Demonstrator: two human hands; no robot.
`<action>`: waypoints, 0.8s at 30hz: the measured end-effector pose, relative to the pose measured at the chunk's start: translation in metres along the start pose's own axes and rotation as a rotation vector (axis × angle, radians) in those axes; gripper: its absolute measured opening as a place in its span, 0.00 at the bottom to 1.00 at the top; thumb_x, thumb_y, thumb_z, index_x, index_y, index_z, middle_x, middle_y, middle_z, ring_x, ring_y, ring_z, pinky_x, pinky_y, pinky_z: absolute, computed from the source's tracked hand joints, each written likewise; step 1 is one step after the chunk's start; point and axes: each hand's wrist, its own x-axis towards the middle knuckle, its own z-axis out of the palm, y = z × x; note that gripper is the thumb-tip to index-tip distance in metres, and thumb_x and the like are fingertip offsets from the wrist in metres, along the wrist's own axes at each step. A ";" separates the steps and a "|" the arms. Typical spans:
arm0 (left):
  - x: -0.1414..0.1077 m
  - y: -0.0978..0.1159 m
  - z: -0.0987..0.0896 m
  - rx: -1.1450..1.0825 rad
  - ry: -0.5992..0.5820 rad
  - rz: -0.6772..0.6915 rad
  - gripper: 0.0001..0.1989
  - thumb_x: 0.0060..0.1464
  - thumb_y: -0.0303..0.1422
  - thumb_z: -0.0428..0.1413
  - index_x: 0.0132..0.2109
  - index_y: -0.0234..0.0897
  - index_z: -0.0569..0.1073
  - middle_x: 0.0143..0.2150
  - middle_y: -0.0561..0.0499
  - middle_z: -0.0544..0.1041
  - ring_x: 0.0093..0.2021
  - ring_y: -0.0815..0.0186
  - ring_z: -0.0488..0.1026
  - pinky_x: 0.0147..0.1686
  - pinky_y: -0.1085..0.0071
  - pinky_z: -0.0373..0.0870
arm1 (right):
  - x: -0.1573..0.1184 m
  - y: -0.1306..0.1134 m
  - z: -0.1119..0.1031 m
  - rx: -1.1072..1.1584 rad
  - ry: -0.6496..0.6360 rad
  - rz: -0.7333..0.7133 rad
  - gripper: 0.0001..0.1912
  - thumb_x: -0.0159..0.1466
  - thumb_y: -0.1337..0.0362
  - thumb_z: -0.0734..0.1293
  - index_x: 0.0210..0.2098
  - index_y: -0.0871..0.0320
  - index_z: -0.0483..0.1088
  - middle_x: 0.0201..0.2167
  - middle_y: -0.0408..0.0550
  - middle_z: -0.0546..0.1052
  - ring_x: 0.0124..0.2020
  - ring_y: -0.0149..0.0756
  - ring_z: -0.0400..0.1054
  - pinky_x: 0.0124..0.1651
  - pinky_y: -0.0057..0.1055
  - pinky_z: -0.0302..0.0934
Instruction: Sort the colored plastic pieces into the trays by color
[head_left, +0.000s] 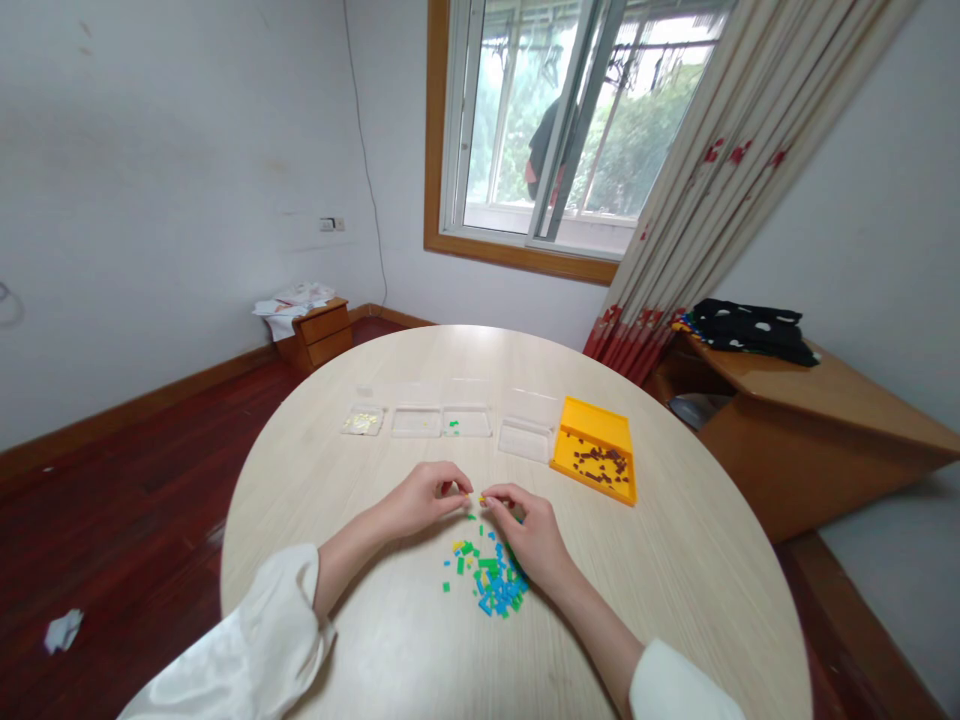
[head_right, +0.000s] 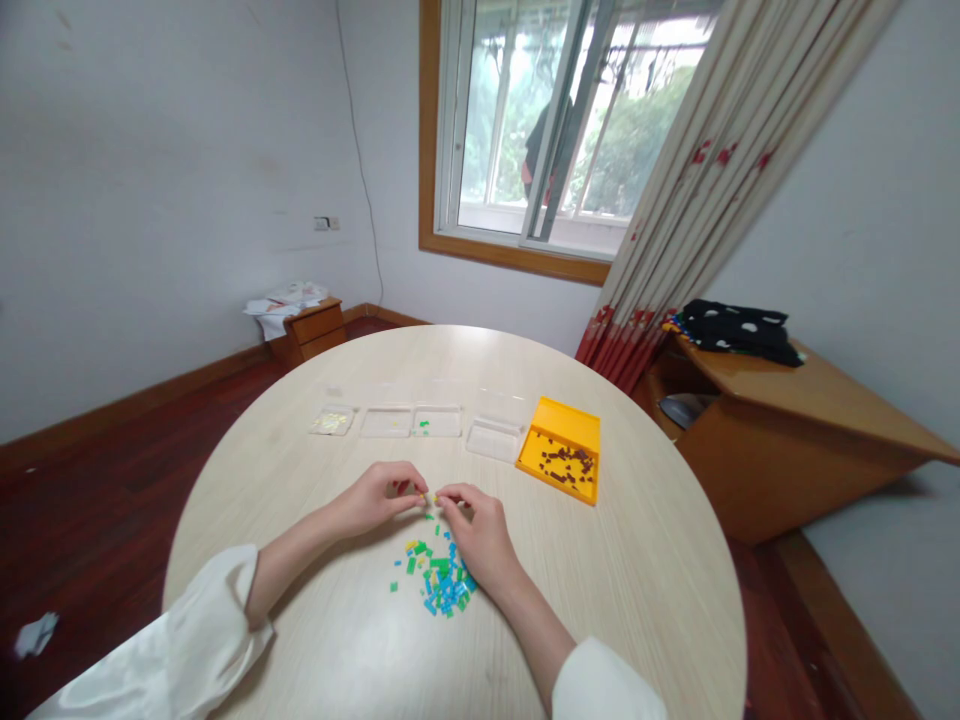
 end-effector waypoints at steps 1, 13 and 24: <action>0.000 0.001 0.001 0.000 -0.003 0.005 0.06 0.50 0.32 0.57 0.33 0.32 0.76 0.28 0.52 0.73 0.27 0.72 0.64 0.29 0.76 0.60 | 0.000 0.000 0.000 0.007 0.000 0.003 0.09 0.59 0.62 0.63 0.31 0.58 0.74 0.29 0.48 0.79 0.32 0.37 0.71 0.37 0.31 0.63; -0.002 0.006 0.010 0.019 0.032 0.070 0.06 0.51 0.31 0.57 0.32 0.33 0.77 0.28 0.51 0.75 0.29 0.71 0.67 0.31 0.76 0.61 | 0.000 0.000 0.002 0.051 -0.011 0.016 0.10 0.58 0.61 0.64 0.31 0.58 0.76 0.27 0.47 0.78 0.30 0.36 0.71 0.34 0.30 0.63; 0.021 -0.044 -0.046 0.331 0.614 -0.093 0.07 0.50 0.32 0.53 0.30 0.35 0.75 0.30 0.49 0.77 0.29 0.66 0.67 0.33 0.70 0.62 | -0.001 0.005 -0.001 -0.070 0.013 -0.079 0.09 0.59 0.65 0.63 0.34 0.59 0.75 0.30 0.49 0.78 0.32 0.36 0.71 0.36 0.32 0.64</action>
